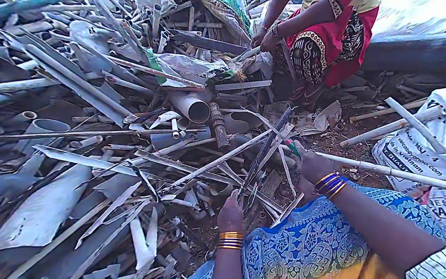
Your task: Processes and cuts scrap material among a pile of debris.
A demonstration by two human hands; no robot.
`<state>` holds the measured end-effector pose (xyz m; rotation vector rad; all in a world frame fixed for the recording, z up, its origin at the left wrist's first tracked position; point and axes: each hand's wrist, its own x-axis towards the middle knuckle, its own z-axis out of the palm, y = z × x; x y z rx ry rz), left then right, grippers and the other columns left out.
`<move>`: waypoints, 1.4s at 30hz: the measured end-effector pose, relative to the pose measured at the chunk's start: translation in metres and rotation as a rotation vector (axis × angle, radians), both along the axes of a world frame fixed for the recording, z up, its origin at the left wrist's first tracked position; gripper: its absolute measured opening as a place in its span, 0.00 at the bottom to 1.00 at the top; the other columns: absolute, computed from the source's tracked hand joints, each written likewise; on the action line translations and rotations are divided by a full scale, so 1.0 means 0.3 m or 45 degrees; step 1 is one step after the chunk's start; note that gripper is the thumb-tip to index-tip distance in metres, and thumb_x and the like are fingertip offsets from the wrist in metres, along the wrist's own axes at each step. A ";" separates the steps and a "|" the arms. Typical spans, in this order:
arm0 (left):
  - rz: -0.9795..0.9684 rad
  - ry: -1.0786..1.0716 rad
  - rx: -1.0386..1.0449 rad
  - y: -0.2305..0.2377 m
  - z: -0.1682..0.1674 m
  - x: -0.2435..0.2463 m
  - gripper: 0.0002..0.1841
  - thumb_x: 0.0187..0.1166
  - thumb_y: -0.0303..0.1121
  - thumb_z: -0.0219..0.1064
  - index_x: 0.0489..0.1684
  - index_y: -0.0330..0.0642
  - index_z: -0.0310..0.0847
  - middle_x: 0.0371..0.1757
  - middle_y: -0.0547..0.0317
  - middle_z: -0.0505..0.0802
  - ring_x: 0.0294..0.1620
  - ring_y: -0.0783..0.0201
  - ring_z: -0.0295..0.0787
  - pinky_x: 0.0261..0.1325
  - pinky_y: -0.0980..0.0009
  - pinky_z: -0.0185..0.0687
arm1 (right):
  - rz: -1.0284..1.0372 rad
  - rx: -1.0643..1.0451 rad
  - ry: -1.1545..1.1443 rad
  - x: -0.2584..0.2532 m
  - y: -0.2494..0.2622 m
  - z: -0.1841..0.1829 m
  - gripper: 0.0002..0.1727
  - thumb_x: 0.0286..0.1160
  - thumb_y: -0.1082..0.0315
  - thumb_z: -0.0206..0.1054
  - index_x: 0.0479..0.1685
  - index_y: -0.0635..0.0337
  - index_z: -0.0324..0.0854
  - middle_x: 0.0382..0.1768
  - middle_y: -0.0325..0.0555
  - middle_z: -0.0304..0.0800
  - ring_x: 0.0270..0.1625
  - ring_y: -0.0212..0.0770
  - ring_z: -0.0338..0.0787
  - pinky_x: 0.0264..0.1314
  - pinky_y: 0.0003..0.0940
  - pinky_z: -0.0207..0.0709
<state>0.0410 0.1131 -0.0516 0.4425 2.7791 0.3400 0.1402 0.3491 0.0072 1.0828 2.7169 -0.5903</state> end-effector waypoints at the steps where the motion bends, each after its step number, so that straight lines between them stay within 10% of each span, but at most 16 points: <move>1: 0.002 0.005 -0.001 0.013 -0.001 -0.002 0.23 0.93 0.44 0.55 0.84 0.52 0.74 0.67 0.44 0.91 0.65 0.42 0.91 0.67 0.42 0.82 | 0.147 -0.010 0.008 0.012 -0.055 -0.014 0.33 0.95 0.54 0.45 0.97 0.45 0.47 0.63 0.68 0.87 0.61 0.68 0.90 0.61 0.63 0.79; 5: -0.020 0.019 -0.076 0.022 -0.013 -0.002 0.22 0.94 0.41 0.53 0.84 0.50 0.72 0.68 0.42 0.89 0.65 0.41 0.90 0.66 0.43 0.82 | 0.525 -0.071 0.006 0.040 -0.192 -0.064 0.33 0.93 0.56 0.48 0.97 0.42 0.51 0.52 0.69 0.89 0.54 0.70 0.91 0.54 0.64 0.80; 11: -0.040 0.077 -0.091 0.019 -0.001 0.027 0.22 0.94 0.38 0.52 0.83 0.45 0.72 0.66 0.39 0.89 0.64 0.39 0.90 0.65 0.44 0.83 | -0.024 -0.047 -0.117 -0.002 0.001 0.011 0.33 0.96 0.51 0.44 0.98 0.44 0.45 0.67 0.66 0.85 0.69 0.67 0.86 0.67 0.62 0.76; 17: 0.003 0.077 -0.094 0.041 -0.008 0.018 0.22 0.94 0.38 0.52 0.84 0.44 0.71 0.67 0.39 0.89 0.65 0.40 0.89 0.67 0.46 0.82 | 0.583 -0.141 -0.073 0.039 -0.214 -0.068 0.33 0.93 0.56 0.49 0.97 0.40 0.50 0.55 0.69 0.88 0.56 0.70 0.90 0.56 0.64 0.80; 24: -0.019 0.087 -0.091 0.026 0.007 0.024 0.22 0.94 0.37 0.52 0.83 0.44 0.72 0.67 0.38 0.89 0.64 0.40 0.90 0.66 0.46 0.83 | 0.065 -0.030 -0.044 0.004 -0.019 0.001 0.32 0.96 0.51 0.44 0.97 0.45 0.49 0.66 0.66 0.86 0.68 0.66 0.87 0.67 0.62 0.77; 30: 0.037 0.125 -0.067 0.038 -0.001 0.012 0.22 0.93 0.37 0.53 0.83 0.43 0.72 0.67 0.37 0.89 0.65 0.39 0.90 0.67 0.44 0.82 | 0.524 -0.102 -0.004 0.042 -0.204 -0.070 0.33 0.93 0.56 0.50 0.96 0.42 0.51 0.54 0.68 0.89 0.54 0.69 0.91 0.54 0.64 0.81; 36: -0.025 0.136 -0.115 0.029 -0.007 0.028 0.22 0.94 0.37 0.53 0.82 0.43 0.73 0.66 0.39 0.89 0.63 0.40 0.90 0.65 0.45 0.84 | -0.020 -0.124 0.000 0.000 0.048 -0.017 0.33 0.95 0.49 0.45 0.97 0.44 0.48 0.70 0.65 0.84 0.71 0.65 0.85 0.70 0.64 0.74; 42: 0.031 0.121 -0.087 0.035 -0.023 0.000 0.22 0.94 0.40 0.53 0.83 0.46 0.72 0.68 0.40 0.89 0.65 0.41 0.90 0.66 0.44 0.83 | 0.431 -0.169 -0.010 0.033 -0.174 -0.055 0.34 0.93 0.56 0.48 0.98 0.41 0.46 0.58 0.69 0.88 0.57 0.69 0.90 0.58 0.65 0.79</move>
